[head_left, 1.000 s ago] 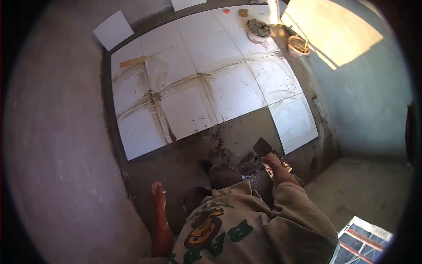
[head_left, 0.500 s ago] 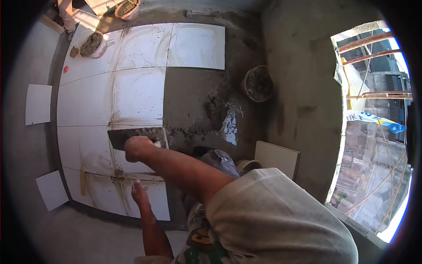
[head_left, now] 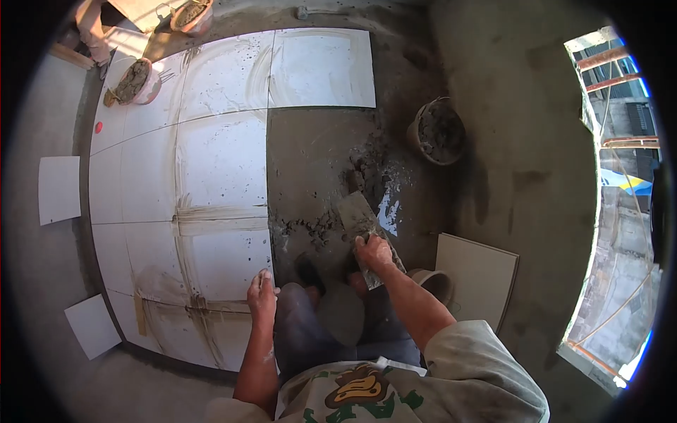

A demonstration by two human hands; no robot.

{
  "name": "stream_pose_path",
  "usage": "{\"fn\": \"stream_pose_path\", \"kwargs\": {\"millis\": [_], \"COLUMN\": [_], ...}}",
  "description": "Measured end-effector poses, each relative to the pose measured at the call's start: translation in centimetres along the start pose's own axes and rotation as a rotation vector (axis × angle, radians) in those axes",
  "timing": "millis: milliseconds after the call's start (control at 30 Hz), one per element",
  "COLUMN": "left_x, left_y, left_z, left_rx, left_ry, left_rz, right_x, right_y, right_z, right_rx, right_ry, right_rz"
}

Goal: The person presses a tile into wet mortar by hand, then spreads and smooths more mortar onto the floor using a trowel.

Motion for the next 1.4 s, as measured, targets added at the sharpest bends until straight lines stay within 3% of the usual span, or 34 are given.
{"fn": "stream_pose_path", "kwargs": {"millis": [67,200,267,367,467,500,600,633,667,767,867,1000,1067,1100,1167,1267,1400], "left_x": [3.9,12.6,16.7,19.4,21.6,20.8,18.7,19.3,19.8,22.1,22.9,23.8,23.4,23.1,23.3,23.8,23.9], "left_y": [5.9,17.1,23.5,28.7,33.4,34.3,34.9,35.1,35.2,34.1,31.8,31.1,30.8,30.8,31.1,31.5,30.9], "left_z": [-2.3,-7.3,-11.0,-11.6,-10.0,-11.4,-16.2,-16.4,-15.7,-15.0,-15.4,-14.7,-14.9,-14.9,-14.7,-14.5,-14.4], "left_rx": [0.048,0.098,0.031,-0.014,0.068,0.036,-0.045,-0.073,-0.071,-0.037,-0.158,-0.123,-0.120,-0.103,-0.090,-0.048,0.011], "left_ry": [0.145,0.361,0.498,0.553,0.529,0.602,0.819,0.821,0.820,0.621,0.651,0.585,0.606,0.626,0.635,0.629,0.593], "left_rz": [0.104,0.178,0.239,0.304,0.413,0.471,0.488,0.498,0.513,0.446,0.377,0.368,0.366,0.380,0.373,0.363,0.358], "right_x": [5.4,18.0,24.7,28.9,28.6,27.9,27.6,26.9,26.2,27.8,22.7,21.8,22.5,22.1,21.3,23.8,28.3], "right_y": [0.9,-1.3,-2.2,0.1,4.0,5.7,7.5,7.5,7.9,12.0,11.0,11.7,11.3,11.1,9.6,10.1,6.7], "right_z": [-3.3,-6.1,-5.9,-7.8,-11.6,-12.8,-14.2,-13.9,-14.0,-18.4,-16.8,-18.9,-19.2,-18.0,-11.6,-9.3,-10.6], "right_rx": [0.010,0.057,0.052,-0.091,0.097,0.108,0.131,0.254,0.375,0.268,0.427,0.459,0.320,0.323,0.120,0.001,-0.196], "right_ry": [0.025,-0.128,-0.123,-0.207,-0.099,-0.092,-0.010,0.064,0.133,0.074,0.222,0.233,0.033,0.032,-0.169,-0.227,-0.394], "right_rz": [-0.056,-0.274,-0.228,-0.277,-0.319,-0.335,-0.427,-0.317,-0.211,-0.364,-0.262,-0.296,-0.548,-0.542,-0.492,-0.342,-0.410]}}
Point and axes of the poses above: each hand's wrist, its own x-axis towards the middle knuckle, its own y-axis out of the palm, z = x × y, the point moved 8 cm from there along x, towards the middle knuckle, and after that the axes turned 10 degrees about x, right-handed, at the moved point
